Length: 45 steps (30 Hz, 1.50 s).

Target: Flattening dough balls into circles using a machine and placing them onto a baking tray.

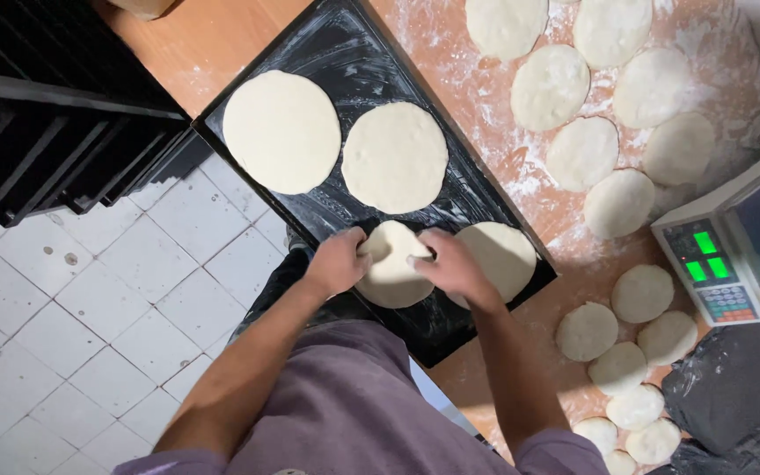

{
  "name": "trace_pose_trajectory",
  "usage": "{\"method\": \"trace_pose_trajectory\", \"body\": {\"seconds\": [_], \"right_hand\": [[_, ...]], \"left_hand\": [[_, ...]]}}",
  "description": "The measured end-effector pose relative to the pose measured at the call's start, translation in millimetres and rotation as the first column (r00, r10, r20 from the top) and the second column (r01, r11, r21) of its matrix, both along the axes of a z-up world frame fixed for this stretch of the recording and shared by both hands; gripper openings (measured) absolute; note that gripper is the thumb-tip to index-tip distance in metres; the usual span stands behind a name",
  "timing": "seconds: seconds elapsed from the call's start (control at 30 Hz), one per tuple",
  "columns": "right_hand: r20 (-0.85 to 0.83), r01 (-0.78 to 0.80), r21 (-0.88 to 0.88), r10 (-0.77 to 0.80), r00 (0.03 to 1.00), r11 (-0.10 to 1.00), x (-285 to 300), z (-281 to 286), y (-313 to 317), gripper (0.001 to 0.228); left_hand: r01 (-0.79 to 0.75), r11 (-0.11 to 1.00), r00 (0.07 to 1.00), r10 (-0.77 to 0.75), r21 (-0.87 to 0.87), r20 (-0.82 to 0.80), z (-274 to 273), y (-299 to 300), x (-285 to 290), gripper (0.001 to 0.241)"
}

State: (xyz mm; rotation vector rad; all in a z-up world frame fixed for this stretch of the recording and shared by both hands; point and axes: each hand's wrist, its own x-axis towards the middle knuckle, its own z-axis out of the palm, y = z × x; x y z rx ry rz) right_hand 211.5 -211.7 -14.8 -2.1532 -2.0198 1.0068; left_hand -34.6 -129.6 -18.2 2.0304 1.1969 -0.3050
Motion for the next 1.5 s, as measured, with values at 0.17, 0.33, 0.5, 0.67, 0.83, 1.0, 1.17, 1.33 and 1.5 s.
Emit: {"method": "trace_pose_trajectory", "body": {"seconds": [0.17,0.33,0.5,0.67,0.83,1.0,1.17,1.33,1.5], "right_hand": [[-0.516,0.312,-0.421,-0.508,0.690,0.852,0,-15,-7,0.041],[-0.602,0.367,-0.414,-0.553,0.576,0.833,2,-47,-28,0.044],[-0.594,0.455,-0.338,-0.561,0.576,0.824,1,-56,-33,0.045],[-0.695,0.443,-0.412,-0.589,0.412,0.796,0,-42,-20,0.049],[-0.615,0.503,-0.328,-0.585,0.528,0.799,-5,-39,-28,0.045],[-0.493,0.513,-0.194,-0.536,0.686,0.836,-9,-21,-15,0.042],[-0.446,0.545,-0.246,-0.593,0.671,0.802,-10,-13,-5,0.043],[-0.398,0.487,-0.096,-0.482,0.781,0.868,-17,0,0,0.046],[-0.447,0.498,-0.024,-0.455,0.770,0.867,-23,-8,-6,0.046]], "left_hand": [[-0.216,0.897,0.951,0.282,-0.386,0.123,3,1,-13,0.046],[-0.150,0.898,0.836,0.339,-0.414,0.432,3,-8,-23,0.049],[-0.189,0.909,0.814,0.357,-0.372,0.459,23,-4,-20,0.032],[-0.192,0.897,0.813,0.373,-0.398,0.447,35,1,-15,0.040],[-0.193,0.933,0.832,0.320,-0.304,0.454,15,-9,-25,0.043],[-0.166,0.957,0.834,0.266,-0.238,0.484,17,-6,-26,0.053],[-0.123,0.984,0.916,0.163,-0.130,0.367,24,-1,-24,0.058],[-0.114,0.993,0.940,0.113,-0.015,0.323,15,-4,-9,0.060],[-0.202,0.964,0.936,0.139,0.172,0.323,-5,-5,18,0.055]]}}
